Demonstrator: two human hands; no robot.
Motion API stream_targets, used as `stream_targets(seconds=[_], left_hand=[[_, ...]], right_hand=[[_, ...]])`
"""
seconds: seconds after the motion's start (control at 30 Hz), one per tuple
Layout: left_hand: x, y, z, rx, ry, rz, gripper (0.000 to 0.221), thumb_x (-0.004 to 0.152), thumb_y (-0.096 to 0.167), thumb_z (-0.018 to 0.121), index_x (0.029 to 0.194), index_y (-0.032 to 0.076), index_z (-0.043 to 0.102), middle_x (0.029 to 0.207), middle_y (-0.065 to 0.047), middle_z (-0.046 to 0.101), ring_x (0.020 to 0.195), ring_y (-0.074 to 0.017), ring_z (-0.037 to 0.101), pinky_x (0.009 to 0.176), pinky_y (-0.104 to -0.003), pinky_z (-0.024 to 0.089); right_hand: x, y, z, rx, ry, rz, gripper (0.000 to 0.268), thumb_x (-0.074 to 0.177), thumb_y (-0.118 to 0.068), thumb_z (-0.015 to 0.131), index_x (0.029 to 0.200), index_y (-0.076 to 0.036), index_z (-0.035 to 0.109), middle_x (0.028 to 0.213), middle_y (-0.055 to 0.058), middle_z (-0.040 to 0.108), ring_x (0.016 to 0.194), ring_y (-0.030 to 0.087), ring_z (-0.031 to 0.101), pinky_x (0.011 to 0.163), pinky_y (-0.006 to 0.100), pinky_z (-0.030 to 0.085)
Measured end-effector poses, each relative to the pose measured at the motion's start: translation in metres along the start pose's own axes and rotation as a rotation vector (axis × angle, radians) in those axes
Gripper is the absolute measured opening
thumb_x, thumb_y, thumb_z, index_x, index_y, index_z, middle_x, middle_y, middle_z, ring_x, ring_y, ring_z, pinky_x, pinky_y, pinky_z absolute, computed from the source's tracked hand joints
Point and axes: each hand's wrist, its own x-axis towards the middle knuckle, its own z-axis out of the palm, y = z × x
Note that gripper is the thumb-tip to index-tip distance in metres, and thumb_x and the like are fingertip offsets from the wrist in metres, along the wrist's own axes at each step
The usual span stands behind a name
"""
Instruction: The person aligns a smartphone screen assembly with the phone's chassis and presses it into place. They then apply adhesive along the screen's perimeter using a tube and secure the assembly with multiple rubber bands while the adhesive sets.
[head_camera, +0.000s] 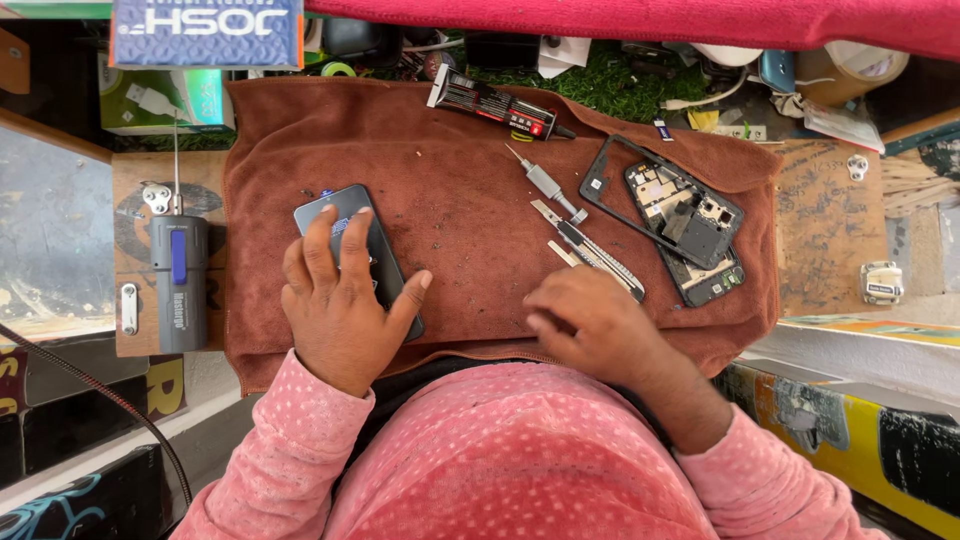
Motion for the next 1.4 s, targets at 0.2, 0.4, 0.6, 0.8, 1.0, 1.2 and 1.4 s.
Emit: stream_targets(seconds=[0.2,0.4,0.6,0.8,1.0,1.2,1.4], left_hand=[[-0.001,0.001,-0.003,0.031,0.012,-0.015,0.041,0.105,0.035,0.068,0.138,0.011,0.065,0.153,-0.012,0.046,0.137,-0.0353,0.045,0.109,-0.054,0.030],[0.001,0.004,-0.004,-0.086,0.012,0.028,0.030,0.104,0.035,0.066,0.087,0.011,0.067,0.124,-0.004,0.066,0.121,-0.0288,0.053,0.100,-0.051,0.028],[0.001,-0.002,0.004,-0.439,-0.256,-0.139,0.024,0.106,0.035,0.060,0.114,0.013,0.062,0.115,0.002,0.068,0.112,-0.0231,0.061,0.094,-0.039,0.040],[0.015,0.030,-0.022,-0.334,-0.123,0.388,0.103,0.057,0.045,0.083,0.145,0.006,0.046,0.142,-0.019,0.053,0.130,-0.0358,0.050,0.105,-0.053,0.032],[0.018,0.015,-0.031,-0.119,-0.259,0.114,0.088,0.065,0.034,0.091,0.143,0.013,0.055,0.130,-0.006,0.055,0.125,-0.0284,0.050,0.102,-0.050,0.030],[0.014,-0.016,-0.040,-0.128,-0.124,0.057,0.092,0.061,0.047,0.092,0.141,0.015,0.060,0.130,-0.010,0.051,0.124,-0.0350,0.044,0.104,-0.053,0.030],[0.008,-0.010,-0.030,-0.144,-0.113,0.101,0.090,0.060,0.053,0.092,0.136,0.016,0.063,0.124,-0.007,0.053,0.123,-0.0328,0.045,0.100,-0.056,0.026]], right_hand=[[-0.011,0.051,-0.065,-0.432,0.223,0.344,0.067,0.084,-0.030,0.083,0.140,-0.001,0.060,0.134,0.021,0.060,0.126,0.039,0.053,0.110,0.054,0.038],[-0.021,0.078,-0.093,-0.549,0.078,0.462,0.092,0.071,-0.043,0.091,0.144,0.001,0.057,0.135,0.025,0.055,0.130,0.044,0.046,0.107,0.057,0.034],[-0.007,0.047,-0.087,-0.338,0.220,0.386,0.080,0.076,-0.041,0.084,0.140,-0.002,0.057,0.134,0.020,0.056,0.129,0.037,0.050,0.113,0.052,0.038],[0.026,-0.021,-0.044,-0.335,0.005,-0.035,0.081,0.068,-0.044,0.084,0.136,-0.007,0.062,0.125,0.012,0.062,0.122,0.032,0.053,0.104,0.050,0.031],[0.018,0.001,-0.019,-0.236,0.340,0.004,0.051,0.095,-0.038,0.074,0.134,-0.010,0.058,0.128,0.012,0.059,0.119,0.028,0.052,0.105,0.042,0.037],[-0.001,0.008,0.000,-0.527,0.189,0.264,0.017,0.093,-0.031,0.077,0.104,-0.019,0.080,0.097,0.001,0.064,0.096,0.025,0.059,0.086,0.044,0.042],[0.011,0.000,-0.018,-0.596,0.124,0.270,0.027,0.084,-0.035,0.084,0.101,-0.015,0.080,0.090,0.006,0.066,0.085,0.028,0.063,0.075,0.044,0.048]])
